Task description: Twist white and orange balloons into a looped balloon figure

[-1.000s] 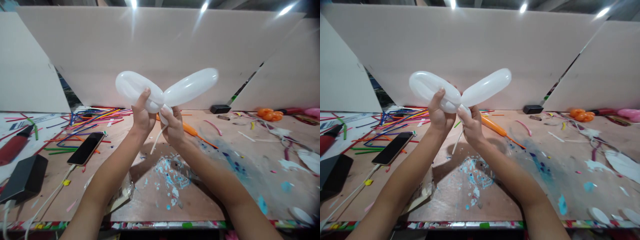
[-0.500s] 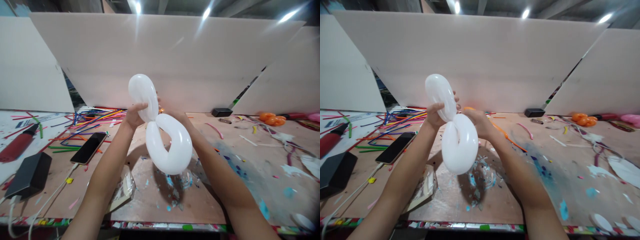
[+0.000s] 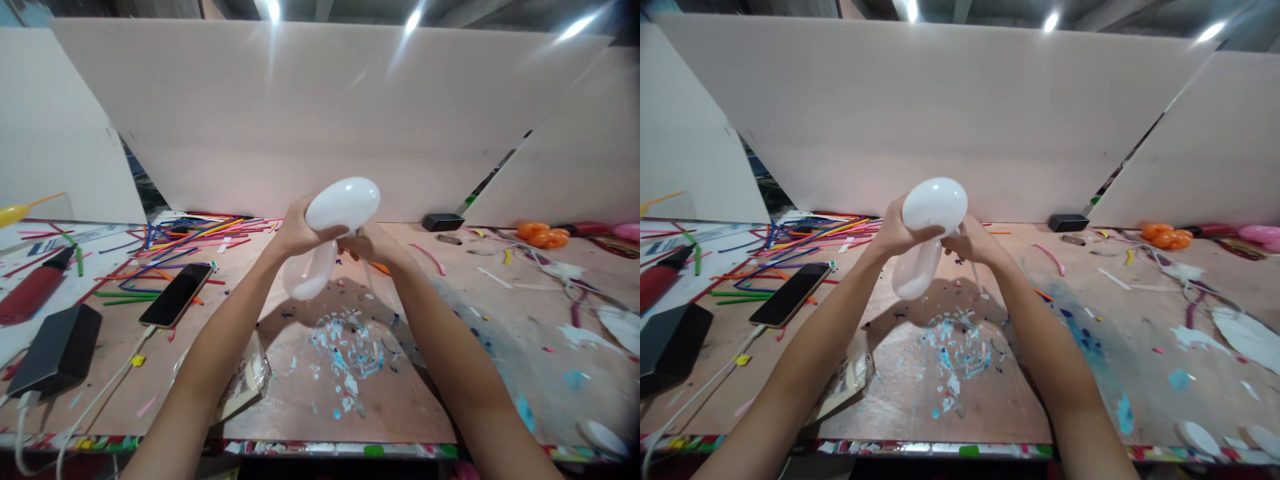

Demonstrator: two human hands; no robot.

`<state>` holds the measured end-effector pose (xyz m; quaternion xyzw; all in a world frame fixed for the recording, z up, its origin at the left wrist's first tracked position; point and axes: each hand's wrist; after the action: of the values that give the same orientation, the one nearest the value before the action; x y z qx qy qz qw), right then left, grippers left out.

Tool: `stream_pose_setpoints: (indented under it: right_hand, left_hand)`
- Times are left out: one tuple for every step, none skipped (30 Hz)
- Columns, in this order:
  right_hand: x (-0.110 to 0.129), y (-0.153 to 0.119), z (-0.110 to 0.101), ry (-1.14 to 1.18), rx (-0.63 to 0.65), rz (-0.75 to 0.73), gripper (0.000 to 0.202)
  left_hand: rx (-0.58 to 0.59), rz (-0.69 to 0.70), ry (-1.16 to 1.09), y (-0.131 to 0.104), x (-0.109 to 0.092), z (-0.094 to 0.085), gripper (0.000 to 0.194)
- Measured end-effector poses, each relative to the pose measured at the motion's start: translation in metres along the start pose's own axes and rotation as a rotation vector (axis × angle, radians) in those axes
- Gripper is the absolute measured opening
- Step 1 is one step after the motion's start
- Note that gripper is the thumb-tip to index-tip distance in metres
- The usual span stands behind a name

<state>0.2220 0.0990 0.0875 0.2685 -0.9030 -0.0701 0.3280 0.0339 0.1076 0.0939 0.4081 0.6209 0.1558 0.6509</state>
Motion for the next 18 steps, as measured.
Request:
stream_pose_setpoints:
  right_hand:
    - [0.0, 0.002, 0.002, 0.101, -0.037, 0.024, 0.014]
    - [0.0, 0.003, 0.003, 0.192, -0.073, 0.027, 0.019]
    - [0.0, 0.004, 0.005, 0.265, -0.095, 0.02, 0.024]
    - [0.001, 0.005, 0.006, 0.314, -0.107, 0.017, 0.028]
    - [0.003, 0.004, 0.007, 0.341, -0.115, 0.023, 0.031]
    - [0.005, 0.004, 0.008, 0.349, -0.122, 0.038, 0.031]
    - [0.007, 0.003, 0.008, 0.341, -0.124, 0.054, 0.029]
    - [0.009, 0.002, 0.008, 0.319, -0.123, 0.071, 0.026]
    - [0.011, 0.001, 0.008, 0.29, -0.119, 0.088, 0.022]
    - [0.012, 0.0, 0.008, 0.263, -0.114, 0.105, 0.018]
    - [0.012, 0.0, 0.007, 0.241, -0.101, 0.119, 0.012]
    - [0.011, -0.001, 0.006, 0.229, -0.076, 0.125, 0.007]
    - [0.01, -0.001, 0.005, 0.234, -0.036, 0.12, 0.008]
    - [0.007, -0.001, 0.004, 0.252, 0.012, 0.106, 0.012]
    - [0.004, -0.001, 0.003, 0.28, 0.059, 0.086, 0.016]
    - [0.0, -0.001, 0.003, 0.317, 0.105, 0.062, 0.019]
    - [-0.003, -0.001, 0.003, 0.36, 0.15, 0.042, 0.02]
    - [-0.006, 0.0, 0.004, 0.404, 0.184, 0.03, 0.02]
  left_hand:
    - [-0.086, 0.006, -0.017, 0.001, 0.008, 0.002, 0.068]
    - [-0.118, -0.026, -0.05, 0.001, 0.014, 0.002, 0.074]
    - [-0.108, -0.091, -0.091, 0.002, 0.019, 0.002, 0.075]
    - [-0.071, -0.173, -0.13, 0.002, 0.022, 0.0, 0.074]
    - [-0.026, -0.255, -0.154, 0.001, 0.022, -0.002, 0.069]
    - [0.015, -0.323, -0.159, 0.001, 0.021, -0.004, 0.065]
    - [0.04, -0.37, -0.145, 0.001, 0.018, -0.006, 0.061]
    - [0.046, -0.394, -0.117, 0.0, 0.014, -0.008, 0.058]
    - [0.038, -0.399, -0.079, 0.0, 0.01, -0.01, 0.057]
    - [0.018, -0.391, -0.038, 0.0, 0.006, -0.01, 0.055]
    - [-0.009, -0.375, 0.004, 0.0, 0.003, -0.01, 0.054]
    - [-0.031, -0.355, 0.042, 0.0, 0.0, -0.01, 0.053]
    - [-0.042, -0.334, 0.072, 0.0, -0.001, -0.009, 0.052]
    - [-0.036, -0.313, 0.091, 0.0, -0.002, -0.008, 0.052]
    - [-0.017, -0.293, 0.103, -0.001, -0.001, -0.007, 0.053]
    - [0.003, -0.271, 0.114, -0.001, 0.0, -0.007, 0.053]
    - [0.011, -0.245, 0.132, -0.002, 0.002, -0.006, 0.054]
    - [0.007, -0.22, 0.162, -0.003, 0.004, -0.005, 0.055]
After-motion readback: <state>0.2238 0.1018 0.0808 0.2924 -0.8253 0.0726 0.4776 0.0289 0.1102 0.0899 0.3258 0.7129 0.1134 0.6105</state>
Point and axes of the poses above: each hand's wrist, its own y-axis towards the middle knuckle, its own z-axis out of the palm, x = y × z, and after that the axes turned 15 degrees about -y, right-handed
